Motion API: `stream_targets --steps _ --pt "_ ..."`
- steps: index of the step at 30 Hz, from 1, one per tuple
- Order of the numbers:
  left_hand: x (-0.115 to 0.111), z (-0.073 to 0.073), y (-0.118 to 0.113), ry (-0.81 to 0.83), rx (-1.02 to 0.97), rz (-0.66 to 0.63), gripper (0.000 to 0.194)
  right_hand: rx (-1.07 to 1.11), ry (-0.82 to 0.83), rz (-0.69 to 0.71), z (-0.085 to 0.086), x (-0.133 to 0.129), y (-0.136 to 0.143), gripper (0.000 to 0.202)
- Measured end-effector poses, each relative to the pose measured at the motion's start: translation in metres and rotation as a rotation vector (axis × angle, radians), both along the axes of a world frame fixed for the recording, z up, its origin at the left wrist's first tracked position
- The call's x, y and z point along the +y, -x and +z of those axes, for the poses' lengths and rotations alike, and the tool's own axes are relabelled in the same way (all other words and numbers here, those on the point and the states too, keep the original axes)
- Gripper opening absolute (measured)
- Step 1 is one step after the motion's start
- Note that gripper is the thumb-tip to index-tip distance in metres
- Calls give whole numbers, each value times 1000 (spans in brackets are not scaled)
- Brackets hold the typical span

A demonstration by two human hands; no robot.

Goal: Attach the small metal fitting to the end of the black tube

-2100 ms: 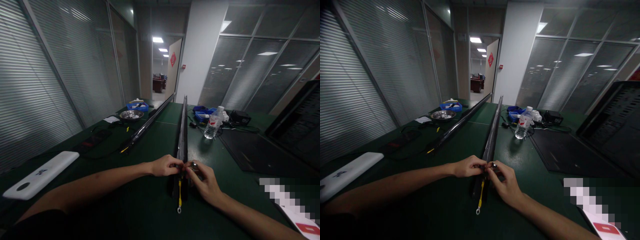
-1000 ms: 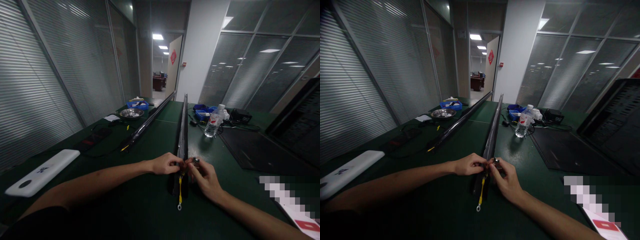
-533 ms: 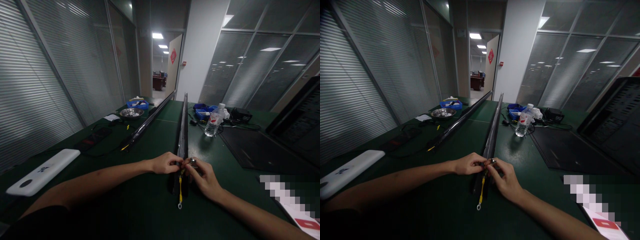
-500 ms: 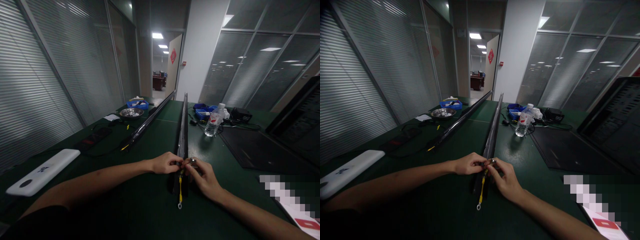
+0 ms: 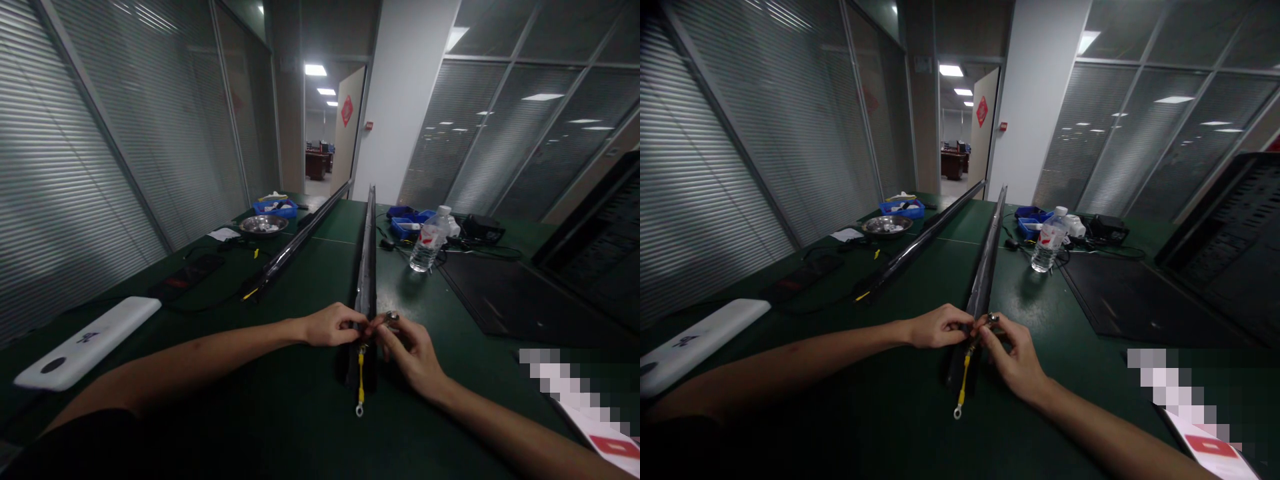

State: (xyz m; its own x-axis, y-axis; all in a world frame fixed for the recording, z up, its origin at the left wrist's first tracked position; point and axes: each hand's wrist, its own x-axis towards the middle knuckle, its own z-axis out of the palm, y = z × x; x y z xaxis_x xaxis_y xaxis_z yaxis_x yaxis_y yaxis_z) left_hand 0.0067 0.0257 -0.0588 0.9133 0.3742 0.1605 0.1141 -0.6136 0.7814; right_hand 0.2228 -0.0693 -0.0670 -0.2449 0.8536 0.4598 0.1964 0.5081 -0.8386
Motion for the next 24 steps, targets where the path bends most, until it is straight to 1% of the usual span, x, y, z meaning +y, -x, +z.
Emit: stream_targets --steps 5,10,14,19,24 --pt "-2 3 1 19 -6 -13 19 -3 19 -9 0 0 2 21" --pt "0 1 1 -9 -40 -18 16 -69 -24 -5 3 0 3 18" --pt "1 -1 0 -20 -32 -9 13 -85 -52 5 2 -1 2 17" --pt "1 0 0 -26 -40 -26 13 -85 -25 35 -1 1 1 21" --pt "2 -2 0 -41 -8 -7 13 -84 -88 54 -2 6 0 27"
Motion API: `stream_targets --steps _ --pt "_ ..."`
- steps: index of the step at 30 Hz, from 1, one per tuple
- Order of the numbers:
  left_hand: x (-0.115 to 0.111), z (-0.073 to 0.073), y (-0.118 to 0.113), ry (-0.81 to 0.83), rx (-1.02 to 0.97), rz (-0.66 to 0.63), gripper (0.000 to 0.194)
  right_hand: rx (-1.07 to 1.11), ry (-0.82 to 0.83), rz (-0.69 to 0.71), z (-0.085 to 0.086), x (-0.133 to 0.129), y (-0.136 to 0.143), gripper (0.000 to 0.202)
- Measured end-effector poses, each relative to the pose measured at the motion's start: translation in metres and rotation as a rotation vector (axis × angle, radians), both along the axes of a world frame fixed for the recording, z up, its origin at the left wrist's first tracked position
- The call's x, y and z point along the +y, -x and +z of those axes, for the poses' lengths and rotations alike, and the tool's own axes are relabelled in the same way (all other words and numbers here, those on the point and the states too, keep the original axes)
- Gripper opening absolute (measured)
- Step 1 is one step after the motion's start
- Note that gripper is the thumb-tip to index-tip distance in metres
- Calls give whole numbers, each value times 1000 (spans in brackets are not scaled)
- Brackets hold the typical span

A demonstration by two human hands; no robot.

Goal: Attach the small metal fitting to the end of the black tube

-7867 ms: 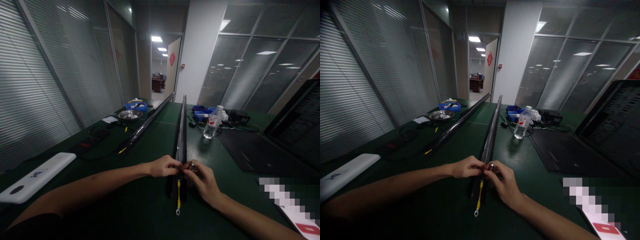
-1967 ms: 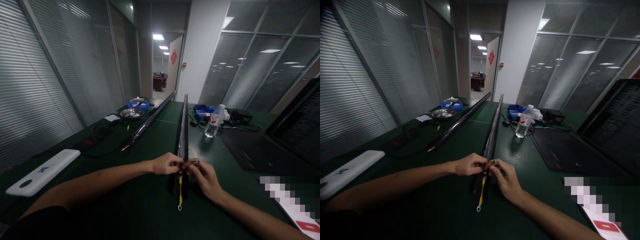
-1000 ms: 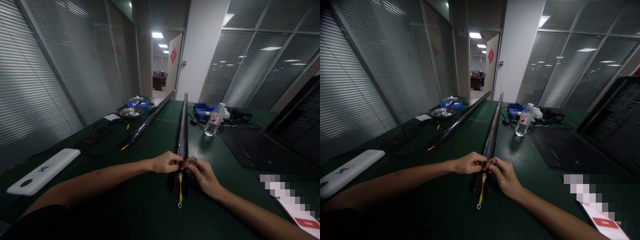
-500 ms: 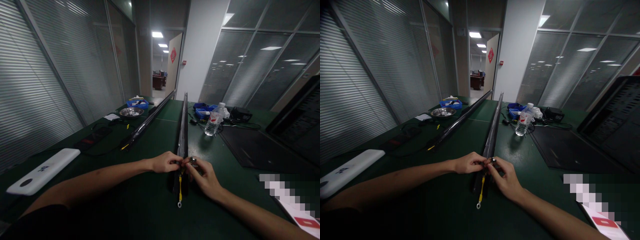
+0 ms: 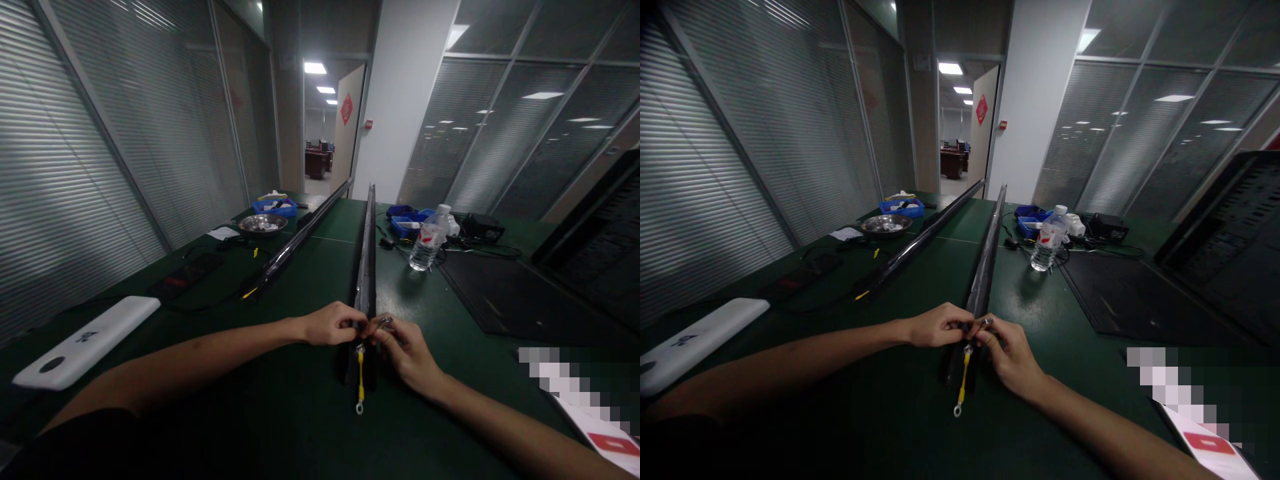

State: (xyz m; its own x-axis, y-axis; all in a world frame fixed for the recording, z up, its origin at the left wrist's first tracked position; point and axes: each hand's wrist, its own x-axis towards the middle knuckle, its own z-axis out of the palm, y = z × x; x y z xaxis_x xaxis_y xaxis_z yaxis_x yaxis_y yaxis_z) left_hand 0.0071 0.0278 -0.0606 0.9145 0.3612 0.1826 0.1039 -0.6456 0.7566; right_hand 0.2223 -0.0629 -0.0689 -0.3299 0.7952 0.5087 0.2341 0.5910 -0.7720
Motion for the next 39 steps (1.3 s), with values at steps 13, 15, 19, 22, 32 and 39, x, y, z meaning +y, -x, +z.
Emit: stream_targets --steps 13,15,19,22,32,39 --pt "-1 1 0 -13 -31 -24 16 57 95 -56 3 -7 1 23" --pt "-1 1 0 -9 -26 -19 15 47 101 -52 2 -7 2 23" --pt "-2 2 0 -12 -28 -8 12 4 71 -62 2 -7 2 22" --pt "-3 2 0 -15 -50 -9 9 -33 45 -59 3 -8 2 21" --pt "-3 4 -1 1 -17 3 13 -27 -24 -4 1 -2 0 26" --pt "-1 2 0 -13 -14 -5 15 28 39 -31 0 -5 -3 25"
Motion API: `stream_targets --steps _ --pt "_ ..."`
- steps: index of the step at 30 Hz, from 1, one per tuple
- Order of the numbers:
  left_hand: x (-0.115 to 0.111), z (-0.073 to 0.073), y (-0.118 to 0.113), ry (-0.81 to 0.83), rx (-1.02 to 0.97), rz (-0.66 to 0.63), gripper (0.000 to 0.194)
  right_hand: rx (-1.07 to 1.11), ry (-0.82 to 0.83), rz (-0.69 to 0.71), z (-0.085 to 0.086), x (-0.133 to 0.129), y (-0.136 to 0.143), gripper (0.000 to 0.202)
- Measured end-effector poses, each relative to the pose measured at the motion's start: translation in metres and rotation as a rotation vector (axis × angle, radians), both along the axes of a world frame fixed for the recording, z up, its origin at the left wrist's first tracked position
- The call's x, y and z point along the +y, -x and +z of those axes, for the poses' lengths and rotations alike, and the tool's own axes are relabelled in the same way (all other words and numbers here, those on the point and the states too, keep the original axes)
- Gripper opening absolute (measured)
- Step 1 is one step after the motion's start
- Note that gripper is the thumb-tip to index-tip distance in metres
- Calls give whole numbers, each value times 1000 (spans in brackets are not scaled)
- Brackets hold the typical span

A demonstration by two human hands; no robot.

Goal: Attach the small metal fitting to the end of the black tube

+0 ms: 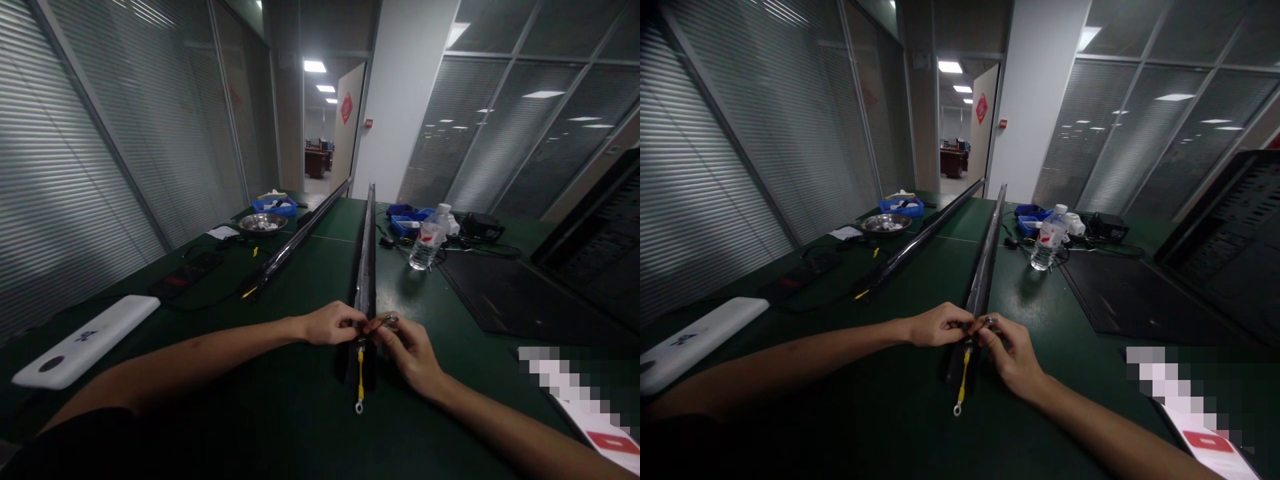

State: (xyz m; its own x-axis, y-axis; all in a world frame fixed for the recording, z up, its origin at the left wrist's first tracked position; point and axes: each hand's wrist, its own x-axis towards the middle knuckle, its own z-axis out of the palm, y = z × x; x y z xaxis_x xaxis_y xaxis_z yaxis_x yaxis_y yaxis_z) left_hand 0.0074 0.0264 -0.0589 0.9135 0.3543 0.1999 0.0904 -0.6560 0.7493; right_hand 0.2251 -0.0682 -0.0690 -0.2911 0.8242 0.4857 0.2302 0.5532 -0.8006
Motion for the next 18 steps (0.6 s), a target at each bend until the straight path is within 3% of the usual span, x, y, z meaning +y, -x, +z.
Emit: stream_targets --steps 10,18 --pt "2 -3 1 10 6 -11 19 16 36 -24 5 -4 5 25" --pt "1 -1 0 -3 -10 -1 9 -58 35 -22 1 -2 4 24"
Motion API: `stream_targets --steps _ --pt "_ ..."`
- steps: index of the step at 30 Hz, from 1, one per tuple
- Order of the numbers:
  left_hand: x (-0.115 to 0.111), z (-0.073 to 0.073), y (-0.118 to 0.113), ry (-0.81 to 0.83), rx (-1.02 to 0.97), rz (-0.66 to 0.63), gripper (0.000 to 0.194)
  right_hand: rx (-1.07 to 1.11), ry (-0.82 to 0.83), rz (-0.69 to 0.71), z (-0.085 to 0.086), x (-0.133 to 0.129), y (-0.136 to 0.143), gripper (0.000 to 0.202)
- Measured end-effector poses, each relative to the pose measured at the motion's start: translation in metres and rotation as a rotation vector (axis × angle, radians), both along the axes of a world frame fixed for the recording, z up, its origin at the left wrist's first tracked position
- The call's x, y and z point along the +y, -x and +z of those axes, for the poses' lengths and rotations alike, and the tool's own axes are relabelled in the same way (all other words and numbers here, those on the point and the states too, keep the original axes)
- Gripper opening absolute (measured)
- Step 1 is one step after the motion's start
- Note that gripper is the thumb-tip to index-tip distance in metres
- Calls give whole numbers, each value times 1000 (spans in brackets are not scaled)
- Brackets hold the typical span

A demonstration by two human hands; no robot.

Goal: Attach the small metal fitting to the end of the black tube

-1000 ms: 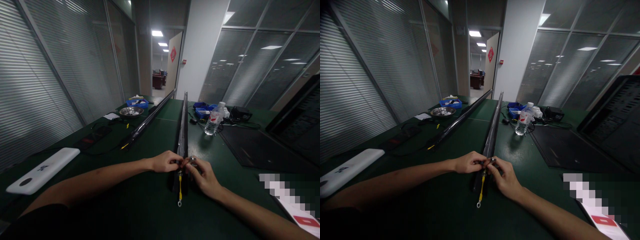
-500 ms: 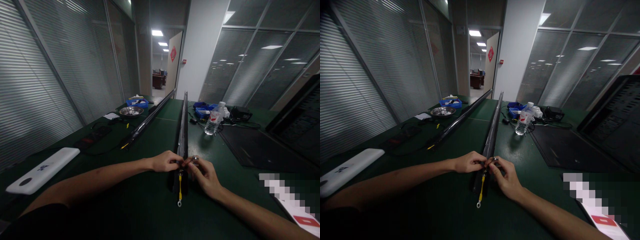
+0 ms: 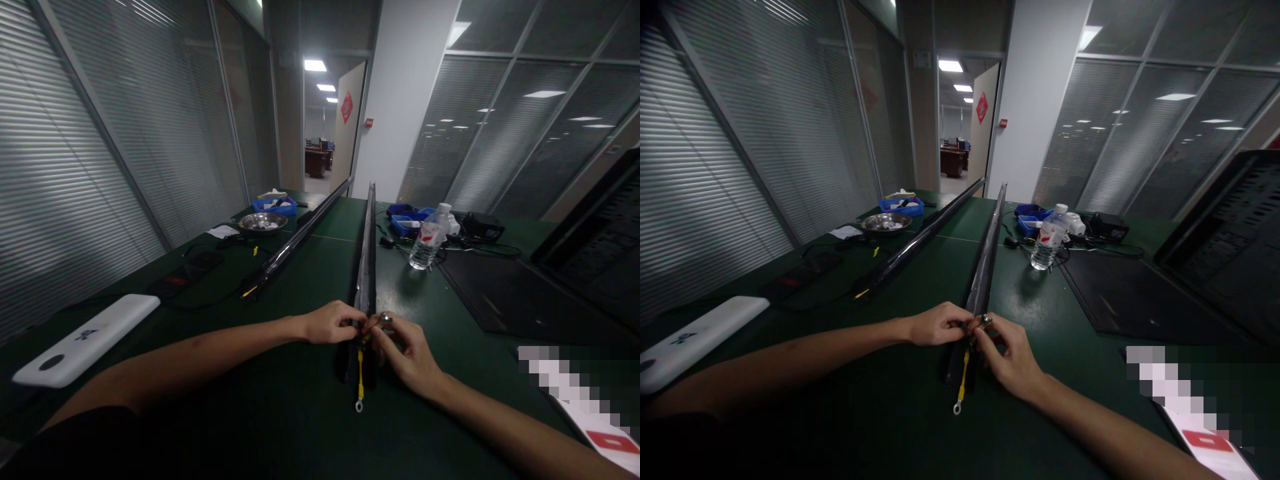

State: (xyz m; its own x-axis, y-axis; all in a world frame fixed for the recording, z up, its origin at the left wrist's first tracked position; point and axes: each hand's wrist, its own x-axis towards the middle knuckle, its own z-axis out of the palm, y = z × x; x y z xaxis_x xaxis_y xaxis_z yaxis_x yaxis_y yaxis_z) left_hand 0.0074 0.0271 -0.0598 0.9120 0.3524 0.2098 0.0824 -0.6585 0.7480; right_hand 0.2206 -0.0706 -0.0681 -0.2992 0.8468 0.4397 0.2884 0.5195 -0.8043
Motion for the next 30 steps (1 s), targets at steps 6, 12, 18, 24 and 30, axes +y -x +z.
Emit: stream_targets --steps 6,12,18,24,30 --pt "-1 3 0 10 8 0 8 -41 -73 9 4 3 1 26" --pt "-1 5 0 -3 -5 -23 13 -29 -111 61 -1 8 -2 28" --pt "-2 3 0 -2 4 1 12 44 -72 28 2 4 -2 24" --pt "-1 0 1 -13 4 -6 13 65 -24 -19 3 -1 0 21" --pt "-1 -1 0 8 -13 -2 12 -9 -37 -6 1 0 1 20"
